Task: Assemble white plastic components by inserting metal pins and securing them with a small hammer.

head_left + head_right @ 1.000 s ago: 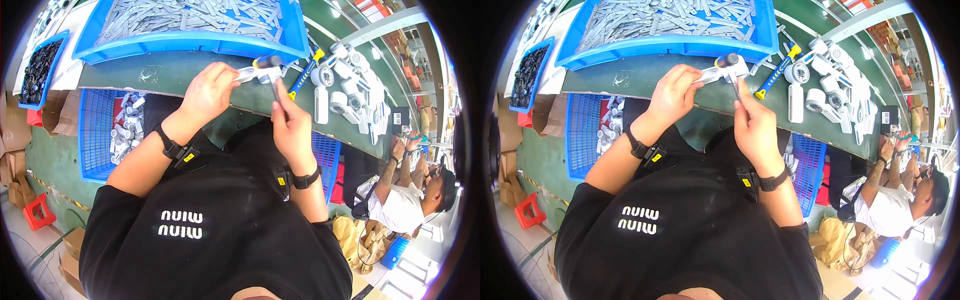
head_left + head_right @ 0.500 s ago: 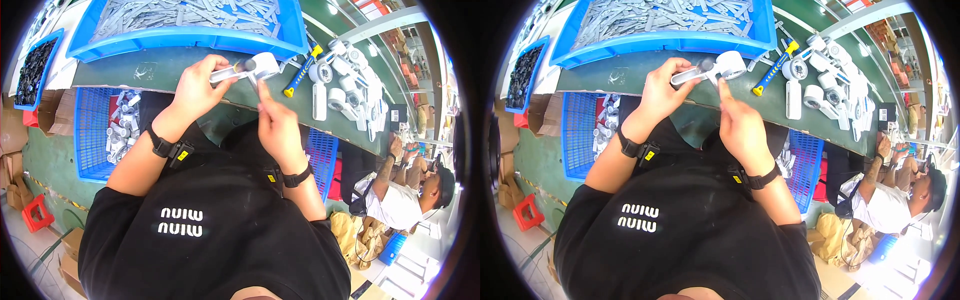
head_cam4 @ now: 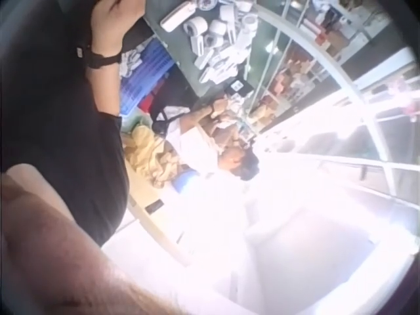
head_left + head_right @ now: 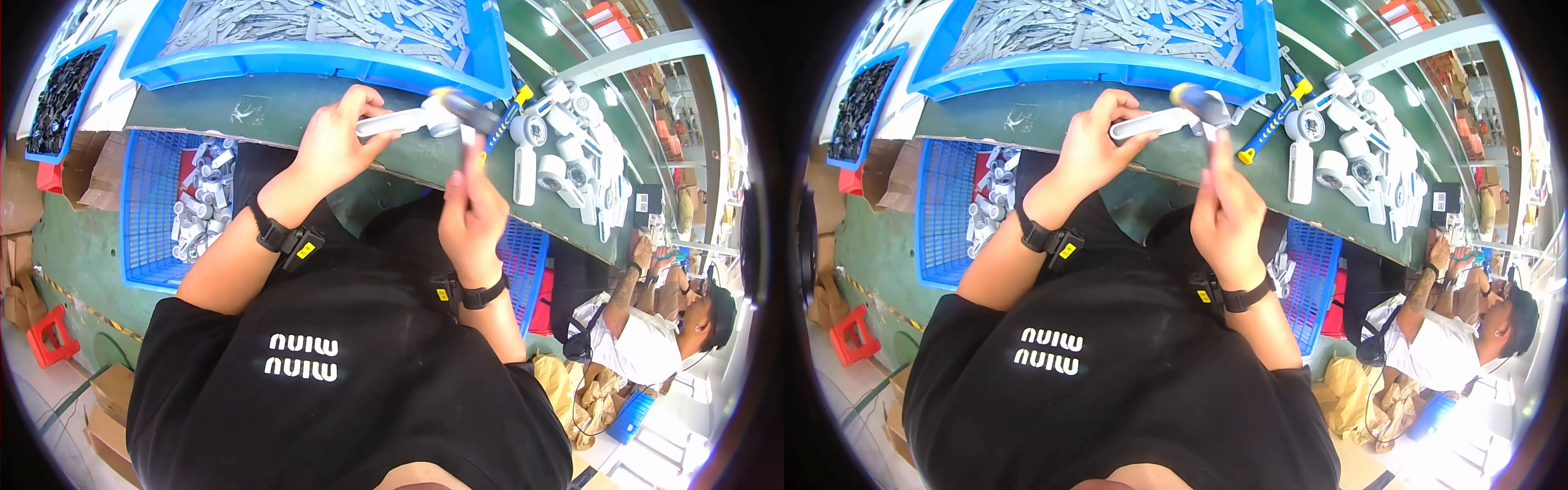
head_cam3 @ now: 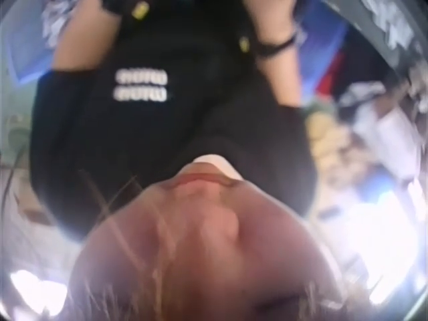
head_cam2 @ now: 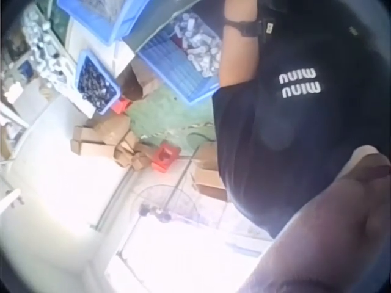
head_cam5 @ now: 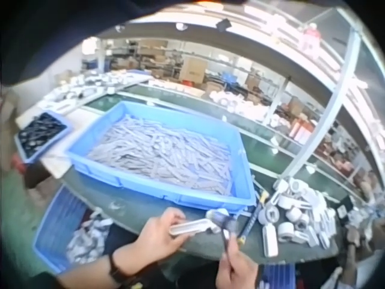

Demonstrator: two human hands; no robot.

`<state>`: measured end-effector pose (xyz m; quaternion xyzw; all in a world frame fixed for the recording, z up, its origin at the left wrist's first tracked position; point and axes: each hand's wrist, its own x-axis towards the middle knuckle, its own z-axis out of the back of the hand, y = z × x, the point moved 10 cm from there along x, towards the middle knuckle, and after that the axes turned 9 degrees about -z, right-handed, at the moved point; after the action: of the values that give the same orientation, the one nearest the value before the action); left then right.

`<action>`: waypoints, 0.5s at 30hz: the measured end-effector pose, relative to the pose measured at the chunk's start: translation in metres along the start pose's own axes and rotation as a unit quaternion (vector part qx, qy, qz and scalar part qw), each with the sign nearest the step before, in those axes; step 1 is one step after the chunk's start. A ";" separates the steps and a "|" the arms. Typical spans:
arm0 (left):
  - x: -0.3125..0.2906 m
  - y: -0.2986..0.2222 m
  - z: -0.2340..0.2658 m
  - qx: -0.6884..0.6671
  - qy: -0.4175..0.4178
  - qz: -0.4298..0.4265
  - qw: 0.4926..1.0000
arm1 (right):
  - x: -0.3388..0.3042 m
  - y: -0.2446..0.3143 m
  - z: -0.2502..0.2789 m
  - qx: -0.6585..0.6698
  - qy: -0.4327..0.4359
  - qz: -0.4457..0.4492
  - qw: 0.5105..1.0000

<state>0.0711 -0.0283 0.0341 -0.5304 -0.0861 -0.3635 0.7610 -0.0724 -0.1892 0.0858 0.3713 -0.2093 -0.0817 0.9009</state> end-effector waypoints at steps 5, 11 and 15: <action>-0.003 0.007 -0.002 -0.005 0.009 0.025 1.000 | 0.002 0.007 0.002 0.027 0.032 -0.063 0.997; -0.001 0.008 0.000 -0.011 0.013 0.027 0.999 | 0.004 0.004 -0.022 -0.098 0.097 -0.019 0.990; 0.002 0.003 -0.001 -0.009 0.003 0.001 1.000 | 0.005 -0.011 -0.020 0.099 0.037 -0.088 0.990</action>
<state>0.0741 -0.0295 0.0319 -0.5359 -0.0799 -0.3648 0.7572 -0.0597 -0.1860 0.0671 0.4787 -0.1493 -0.1262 0.8560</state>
